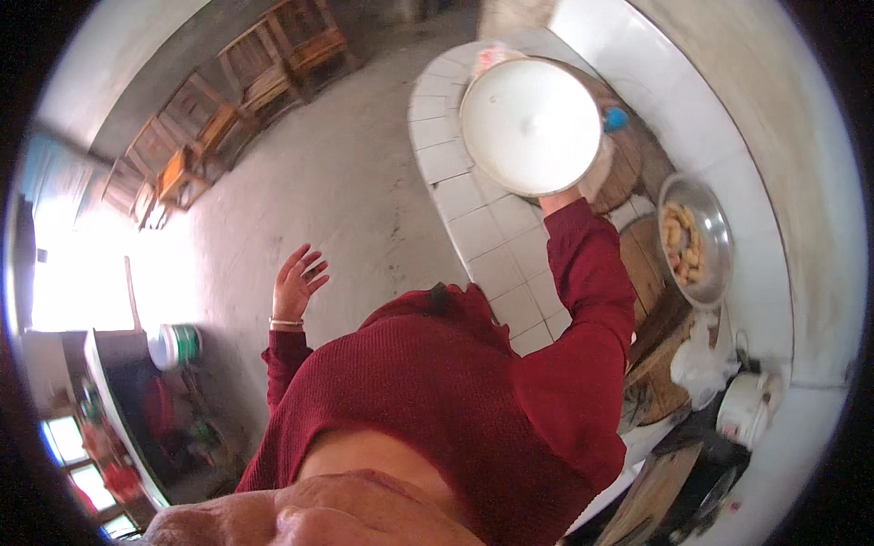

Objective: The person washes a black pot in a sink using water and a sponge, moves a plate onto a counter, and then uses a wooden spoon and sponge to wash a ceramic pot.

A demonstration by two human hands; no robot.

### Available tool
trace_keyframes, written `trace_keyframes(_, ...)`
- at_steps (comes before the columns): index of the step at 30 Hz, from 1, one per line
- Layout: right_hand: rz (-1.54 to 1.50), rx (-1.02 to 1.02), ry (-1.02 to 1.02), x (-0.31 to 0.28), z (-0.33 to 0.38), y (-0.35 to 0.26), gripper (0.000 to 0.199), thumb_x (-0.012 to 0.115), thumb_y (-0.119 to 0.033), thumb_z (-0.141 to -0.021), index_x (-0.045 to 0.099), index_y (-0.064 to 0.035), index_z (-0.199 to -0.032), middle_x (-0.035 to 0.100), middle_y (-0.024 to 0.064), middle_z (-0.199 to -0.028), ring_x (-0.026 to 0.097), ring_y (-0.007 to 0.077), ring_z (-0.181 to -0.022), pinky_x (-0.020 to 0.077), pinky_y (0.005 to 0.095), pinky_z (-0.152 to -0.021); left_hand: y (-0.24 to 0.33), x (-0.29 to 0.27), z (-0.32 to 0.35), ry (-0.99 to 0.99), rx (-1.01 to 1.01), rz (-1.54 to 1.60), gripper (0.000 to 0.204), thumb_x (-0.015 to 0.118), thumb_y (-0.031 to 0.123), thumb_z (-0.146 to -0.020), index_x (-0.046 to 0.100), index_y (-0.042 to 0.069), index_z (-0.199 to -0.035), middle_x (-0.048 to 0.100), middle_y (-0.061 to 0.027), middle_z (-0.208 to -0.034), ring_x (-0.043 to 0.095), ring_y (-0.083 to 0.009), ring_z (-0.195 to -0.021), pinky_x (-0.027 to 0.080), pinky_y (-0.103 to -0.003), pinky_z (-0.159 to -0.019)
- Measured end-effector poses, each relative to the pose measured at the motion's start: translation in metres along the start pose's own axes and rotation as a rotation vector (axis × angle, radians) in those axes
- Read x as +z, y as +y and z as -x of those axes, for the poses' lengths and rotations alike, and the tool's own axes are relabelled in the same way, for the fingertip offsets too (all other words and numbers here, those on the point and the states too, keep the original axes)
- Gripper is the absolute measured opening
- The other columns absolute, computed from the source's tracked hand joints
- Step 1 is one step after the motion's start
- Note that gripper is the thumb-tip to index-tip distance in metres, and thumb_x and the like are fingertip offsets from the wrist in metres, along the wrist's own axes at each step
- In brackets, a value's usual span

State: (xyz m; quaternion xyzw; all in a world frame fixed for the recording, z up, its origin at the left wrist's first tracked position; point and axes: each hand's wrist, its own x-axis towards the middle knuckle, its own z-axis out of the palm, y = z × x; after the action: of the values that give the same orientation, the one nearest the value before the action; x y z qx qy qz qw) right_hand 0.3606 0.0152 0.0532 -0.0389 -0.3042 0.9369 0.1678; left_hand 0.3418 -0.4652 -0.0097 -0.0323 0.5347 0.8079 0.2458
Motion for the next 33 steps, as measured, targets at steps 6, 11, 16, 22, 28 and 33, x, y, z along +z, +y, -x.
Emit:
trace_keyframes(6,0.098,0.398,-0.226,0.110,0.041,0.155,0.024,0.053,-0.022,-0.087,0.058,-0.0015,-0.099,0.062,0.0081,-0.084,0.060,0.0164,-0.069,0.0480,0.0316,-0.059,-0.009,-0.055,0.134,0.163,0.111,0.165,0.044,0.046,0.020,-0.091,0.037,0.002,-0.130,0.051,-0.0166,-0.120,0.054,-0.0291,-0.104,0.049,-0.039,-0.083)
trace_keyframes(11,0.180,0.700,-0.442,0.187,0.111,0.275,0.024,0.052,-0.022,-0.087,0.058,-0.0012,-0.098,0.062,0.0078,-0.084,0.059,0.0161,-0.069,0.0479,0.0313,-0.059,-0.031,-0.109,0.261,0.372,0.255,0.288,0.044,0.046,0.019,-0.091,0.037,0.002,-0.130,0.050,-0.0155,-0.120,0.054,-0.0288,-0.105,0.049,-0.040,-0.083)
trace_keyframes(16,0.261,0.948,-0.691,0.259,0.196,0.385,0.024,0.052,-0.021,-0.087,0.058,-0.0008,-0.097,0.062,0.0076,-0.083,0.059,0.0158,-0.068,0.0477,0.0310,-0.059,-0.065,-0.145,0.377,0.616,0.387,0.405,0.043,0.047,0.019,-0.090,0.038,0.004,-0.130,0.051,-0.0140,-0.119,0.054,-0.0278,-0.104,0.048,-0.040,-0.084)
trace_keyframes(22,0.449,1.156,-1.013,0.333,0.293,0.495,0.024,0.051,-0.021,-0.087,0.058,-0.0003,-0.097,0.062,0.0073,-0.082,0.059,0.0154,-0.068,0.0476,0.0307,-0.059,-0.085,-0.160,0.496,0.840,0.573,0.504,0.043,0.050,0.020,-0.089,0.040,0.004,-0.128,0.051,-0.0136,-0.119,0.054,-0.0269,-0.102,0.050,-0.041,-0.083)
trace_keyframes(28,0.628,1.287,-1.356,0.376,0.408,0.607,0.024,0.051,-0.021,-0.087,0.058,0.0002,-0.096,0.062,0.0071,-0.081,0.059,0.0151,-0.068,0.0474,0.0303,-0.060,-0.141,-0.184,0.583,1.075,0.717,0.682,0.041,0.050,0.017,-0.089,0.041,0.005,-0.127,0.052,-0.0115,-0.114,0.056,-0.0248,-0.100,0.051,-0.041,-0.081)
trace_keyframes(33,0.709,1.378,-1.588,0.409,0.457,0.707,0.024,0.051,-0.020,-0.087,0.058,0.0006,-0.095,0.062,0.0069,-0.080,0.059,0.0148,-0.067,0.0473,0.0300,-0.060,-0.137,-0.225,0.608,1.323,0.800,0.751,0.041,0.049,0.017,-0.089,0.040,0.006,-0.127,0.053,-0.0103,-0.114,0.056,-0.0245,-0.099,0.052,-0.039,-0.081)
